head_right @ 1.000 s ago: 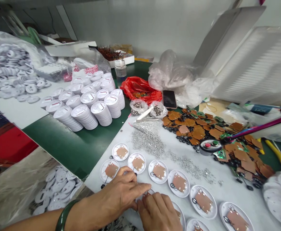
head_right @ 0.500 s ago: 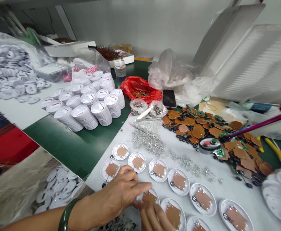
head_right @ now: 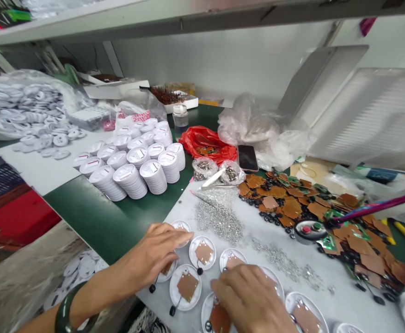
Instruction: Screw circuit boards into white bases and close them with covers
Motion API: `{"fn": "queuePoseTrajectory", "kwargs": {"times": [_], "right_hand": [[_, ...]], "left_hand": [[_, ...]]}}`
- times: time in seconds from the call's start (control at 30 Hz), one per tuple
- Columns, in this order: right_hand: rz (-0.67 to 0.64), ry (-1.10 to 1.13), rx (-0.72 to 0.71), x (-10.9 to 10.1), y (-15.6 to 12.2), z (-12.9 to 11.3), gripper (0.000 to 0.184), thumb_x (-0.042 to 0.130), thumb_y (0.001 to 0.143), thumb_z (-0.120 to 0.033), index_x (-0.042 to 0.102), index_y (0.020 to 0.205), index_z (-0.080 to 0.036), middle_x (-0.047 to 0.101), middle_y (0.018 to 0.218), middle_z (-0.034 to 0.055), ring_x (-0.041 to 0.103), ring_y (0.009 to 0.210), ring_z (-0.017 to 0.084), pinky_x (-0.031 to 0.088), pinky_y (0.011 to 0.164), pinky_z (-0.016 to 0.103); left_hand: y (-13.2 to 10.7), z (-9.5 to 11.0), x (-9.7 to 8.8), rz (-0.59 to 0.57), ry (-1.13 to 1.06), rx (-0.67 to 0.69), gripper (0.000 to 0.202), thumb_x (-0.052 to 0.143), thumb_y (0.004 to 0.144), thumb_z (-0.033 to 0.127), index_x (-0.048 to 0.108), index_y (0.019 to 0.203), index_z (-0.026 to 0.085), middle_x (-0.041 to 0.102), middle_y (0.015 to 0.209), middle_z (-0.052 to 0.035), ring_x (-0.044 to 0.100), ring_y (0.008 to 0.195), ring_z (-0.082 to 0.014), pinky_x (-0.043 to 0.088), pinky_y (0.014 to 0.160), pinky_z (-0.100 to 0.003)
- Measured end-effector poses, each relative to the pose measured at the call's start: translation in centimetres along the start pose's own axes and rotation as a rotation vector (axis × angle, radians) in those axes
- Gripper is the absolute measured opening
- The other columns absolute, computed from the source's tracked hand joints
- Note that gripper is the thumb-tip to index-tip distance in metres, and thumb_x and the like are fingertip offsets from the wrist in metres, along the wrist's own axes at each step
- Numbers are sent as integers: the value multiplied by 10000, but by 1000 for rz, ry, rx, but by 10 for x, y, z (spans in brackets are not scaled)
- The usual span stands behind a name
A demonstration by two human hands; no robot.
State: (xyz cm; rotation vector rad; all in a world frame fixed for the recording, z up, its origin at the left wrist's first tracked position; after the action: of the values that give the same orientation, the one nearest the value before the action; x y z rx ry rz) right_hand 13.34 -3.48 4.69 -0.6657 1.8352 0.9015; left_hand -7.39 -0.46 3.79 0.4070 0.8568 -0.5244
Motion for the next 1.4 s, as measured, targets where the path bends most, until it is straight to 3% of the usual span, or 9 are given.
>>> {"fn": "queuePoseTrajectory", "kwargs": {"times": [0.07,0.23,0.37,0.5,0.63,0.8,0.93,1.17,1.4], "right_hand": [[-76,-9,-52,17,21,-5,214,473,1007,-210,633,1147,-235,730,988,76,653,835,242,511,754,397],[75,-61,-127,49,41,5,204,452,1007,-172,645,955,-210,726,970,71,619,764,221,451,687,381],[14,100,-27,63,36,25,207,436,1015,-138,614,1083,-219,716,967,38,635,803,205,447,702,366],[55,136,87,66,44,30,248,389,1045,-149,617,1031,-244,708,939,21,644,835,212,456,731,374],[112,68,97,72,57,30,272,405,1029,-169,647,930,-243,696,893,48,633,767,232,458,656,365],[116,48,108,77,55,32,185,474,999,-149,644,991,-221,693,894,54,628,767,228,478,661,354],[101,24,71,77,53,25,266,411,1002,-110,656,968,-209,681,905,73,619,784,236,484,670,363],[60,74,10,67,66,31,241,478,974,-87,662,891,-218,686,881,48,651,791,190,500,664,295],[113,79,45,76,57,31,335,349,1040,-147,651,915,-218,663,866,58,623,775,207,437,666,340]], "left_hand": [[10,-5,2,-45,42,17,618,580,958,29,371,1486,271,620,1320,-33,498,1132,-225,308,973,-373],[32,-7,19,-115,137,62,511,620,945,72,453,1405,219,662,1140,-42,523,1072,-230,331,961,-381],[36,-13,27,-114,174,73,459,620,902,33,518,1308,221,652,1035,-32,532,1038,-225,335,953,-370],[35,-20,29,-96,158,76,574,635,893,49,443,1406,220,630,1034,-45,525,1036,-225,328,973,-368],[35,-23,33,-105,124,95,684,614,884,35,345,1485,220,633,1059,-54,528,1079,-233,303,1011,-386],[36,-22,28,-98,116,74,587,606,892,46,423,1419,231,625,1007,-38,543,1031,-228,322,1011,-369],[36,-20,23,-89,91,85,482,553,901,26,495,1344,207,637,958,-32,565,971,-216,334,1020,-367],[37,-30,35,-93,39,96,569,638,918,100,417,1426,229,691,1135,-66,556,1213,-253,207,1166,-461],[36,-25,25,-86,33,88,579,626,918,68,411,1440,196,685,1122,-81,579,1209,-216,183,1210,-432]]}}
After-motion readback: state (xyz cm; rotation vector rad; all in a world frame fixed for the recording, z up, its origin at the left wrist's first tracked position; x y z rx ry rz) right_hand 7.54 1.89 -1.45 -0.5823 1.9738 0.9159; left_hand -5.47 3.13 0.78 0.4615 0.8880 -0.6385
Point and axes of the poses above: each hand's wrist, its own y-axis towards the middle knuckle, its own x-axis out of the palm, z = x × y, the point moved 6 cm from there along y, towards the middle knuckle
